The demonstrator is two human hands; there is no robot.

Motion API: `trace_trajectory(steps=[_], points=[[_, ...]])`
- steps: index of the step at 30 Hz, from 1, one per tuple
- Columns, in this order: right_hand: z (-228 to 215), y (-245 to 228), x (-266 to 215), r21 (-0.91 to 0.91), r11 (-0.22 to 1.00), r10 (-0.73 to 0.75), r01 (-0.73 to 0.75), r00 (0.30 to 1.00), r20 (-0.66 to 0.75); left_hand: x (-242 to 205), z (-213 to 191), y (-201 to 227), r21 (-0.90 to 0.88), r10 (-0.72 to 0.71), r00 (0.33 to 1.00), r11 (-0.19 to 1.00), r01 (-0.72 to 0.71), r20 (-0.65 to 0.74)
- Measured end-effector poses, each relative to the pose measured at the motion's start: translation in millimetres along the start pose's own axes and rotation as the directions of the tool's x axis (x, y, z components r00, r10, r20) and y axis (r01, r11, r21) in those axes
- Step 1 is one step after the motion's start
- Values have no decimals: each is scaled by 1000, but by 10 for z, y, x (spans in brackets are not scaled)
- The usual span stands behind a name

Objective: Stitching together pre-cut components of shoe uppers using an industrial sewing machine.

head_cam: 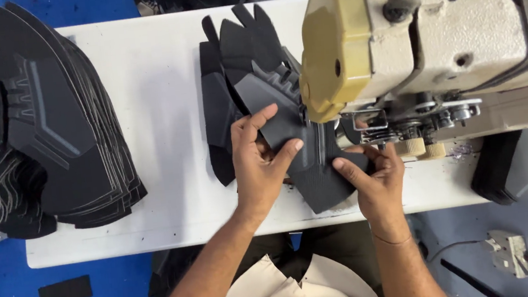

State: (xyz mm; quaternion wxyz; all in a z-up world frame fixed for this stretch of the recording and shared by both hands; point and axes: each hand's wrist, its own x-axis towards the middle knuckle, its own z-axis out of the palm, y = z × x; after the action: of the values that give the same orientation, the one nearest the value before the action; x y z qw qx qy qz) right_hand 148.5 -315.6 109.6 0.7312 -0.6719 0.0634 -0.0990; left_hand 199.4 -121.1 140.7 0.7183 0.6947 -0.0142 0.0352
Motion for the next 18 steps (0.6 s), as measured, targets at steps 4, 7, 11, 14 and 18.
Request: trace_trajectory(steps=[4,7,11,14,18], points=[[2,-3,-150,138,990,27,-24,999,-19,63,-82,-156,-87,170,984,983,-164,59],[114,-154,-197,168,985,-35,31,999,26,223,-329,-197,-96,-38,954,993,69,296],[40,-39,-325,115,993,6,-15,997,83,416,-448,-108,-305,-132,773,868,393,620],[26,41,-352,80,995,53,-60,995,84,380,-426,-84,-153,-74,793,966,207,604],[35,29,-347,51,997,56,-59,997,55,384,-415,-56,-157,-103,809,959,235,578]])
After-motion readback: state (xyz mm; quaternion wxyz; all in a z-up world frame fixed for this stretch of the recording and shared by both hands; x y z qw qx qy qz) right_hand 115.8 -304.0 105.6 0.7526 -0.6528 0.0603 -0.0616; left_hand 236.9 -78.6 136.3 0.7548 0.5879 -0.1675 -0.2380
